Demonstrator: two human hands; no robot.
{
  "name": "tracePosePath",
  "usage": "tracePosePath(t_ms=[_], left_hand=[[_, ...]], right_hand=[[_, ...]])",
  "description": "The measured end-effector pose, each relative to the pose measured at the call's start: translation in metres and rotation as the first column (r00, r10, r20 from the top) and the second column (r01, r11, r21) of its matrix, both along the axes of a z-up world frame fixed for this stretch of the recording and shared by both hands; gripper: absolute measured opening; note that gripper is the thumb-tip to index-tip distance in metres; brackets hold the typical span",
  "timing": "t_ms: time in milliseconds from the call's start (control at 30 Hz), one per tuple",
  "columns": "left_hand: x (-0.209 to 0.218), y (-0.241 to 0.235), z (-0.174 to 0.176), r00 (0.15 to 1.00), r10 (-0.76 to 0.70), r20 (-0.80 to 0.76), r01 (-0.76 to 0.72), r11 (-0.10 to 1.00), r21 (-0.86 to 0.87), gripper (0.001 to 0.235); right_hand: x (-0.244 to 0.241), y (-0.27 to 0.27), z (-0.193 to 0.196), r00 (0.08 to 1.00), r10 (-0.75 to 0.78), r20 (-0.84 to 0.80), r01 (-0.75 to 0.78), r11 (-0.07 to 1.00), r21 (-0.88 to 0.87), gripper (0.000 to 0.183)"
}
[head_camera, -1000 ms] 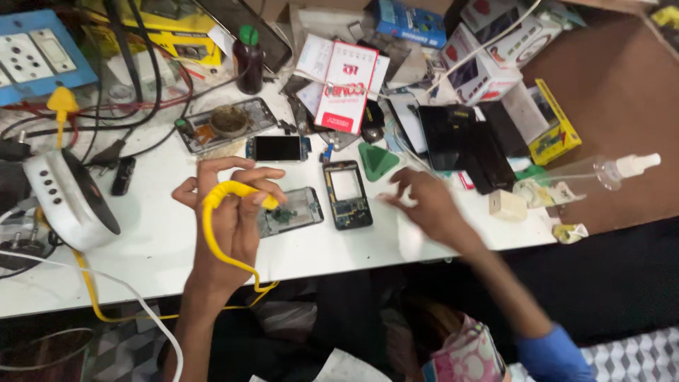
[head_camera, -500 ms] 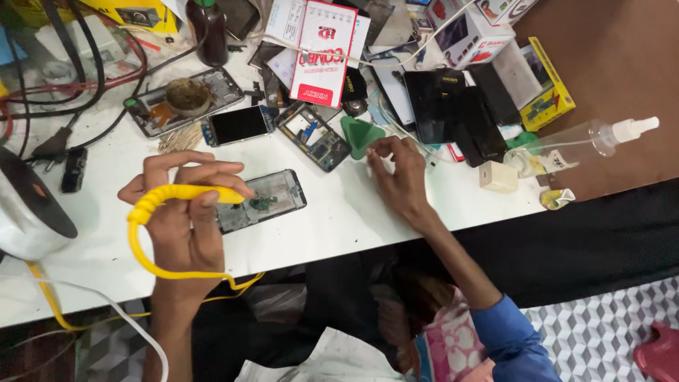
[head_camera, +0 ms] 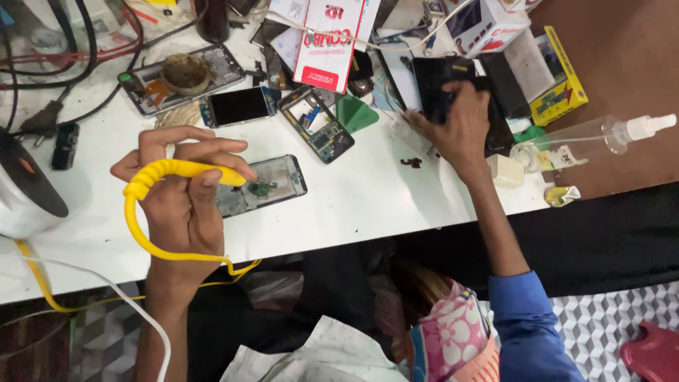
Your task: The person uses a soldering iron and a small screwdriver to work on the internal circuit board of a disassembled mobile phone. They repeatedly apply the soldering iron to specific points on the board while holding the device steady.
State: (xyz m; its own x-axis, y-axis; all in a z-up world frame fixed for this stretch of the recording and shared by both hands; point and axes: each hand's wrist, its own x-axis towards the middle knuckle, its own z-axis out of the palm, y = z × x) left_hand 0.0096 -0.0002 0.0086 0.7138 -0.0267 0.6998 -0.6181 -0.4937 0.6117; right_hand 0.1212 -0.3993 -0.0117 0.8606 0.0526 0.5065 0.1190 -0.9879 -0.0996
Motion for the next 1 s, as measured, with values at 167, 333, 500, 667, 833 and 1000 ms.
tracePosePath(t_ms=[167, 333, 500, 667, 833, 1000], left_hand=[[-0.002, 0.002, -0.002, 1.0, 0.008, -0.01, -0.008, 1.0, -0.009, 0.051], [-0.008, 0.001, -0.006, 0.999, -0.023, -0.026, 0.021, 0.999, -0.048, 0.043], [-0.01, 0.004, -0.004, 1.0, 0.005, 0.003, -0.005, 1.0, 0.015, 0.039], [-0.012, 0.003, -0.001, 0.998, 0.0, -0.062, -0.001, 1.0, -0.029, 0.037], [-0.007, -0.001, 0.0, 1.0, -0.027, -0.001, 0.027, 1.0, -0.005, 0.034], [-0.01, 0.001, -0.001, 1.0, -0.012, 0.007, 0.012, 1.0, 0.028, 0.037]], right_hand=[[0.014, -0.022, -0.011, 0.993, 0.119, -0.017, -0.12, 0.989, -0.081, 0.089], [0.04, -0.049, -0.026, 0.993, 0.107, -0.05, -0.109, 0.993, -0.036, 0.056], [0.071, -0.081, -0.03, 0.991, 0.111, 0.075, -0.113, 0.994, 0.015, 0.032], [0.07, -0.096, -0.012, 0.962, 0.253, 0.103, -0.244, 0.965, -0.097, 0.035], [0.049, -0.059, -0.008, 0.974, 0.204, -0.104, -0.224, 0.939, -0.261, 0.044], [0.03, -0.013, -0.012, 0.968, 0.252, -0.003, -0.234, 0.894, -0.382, 0.055]])
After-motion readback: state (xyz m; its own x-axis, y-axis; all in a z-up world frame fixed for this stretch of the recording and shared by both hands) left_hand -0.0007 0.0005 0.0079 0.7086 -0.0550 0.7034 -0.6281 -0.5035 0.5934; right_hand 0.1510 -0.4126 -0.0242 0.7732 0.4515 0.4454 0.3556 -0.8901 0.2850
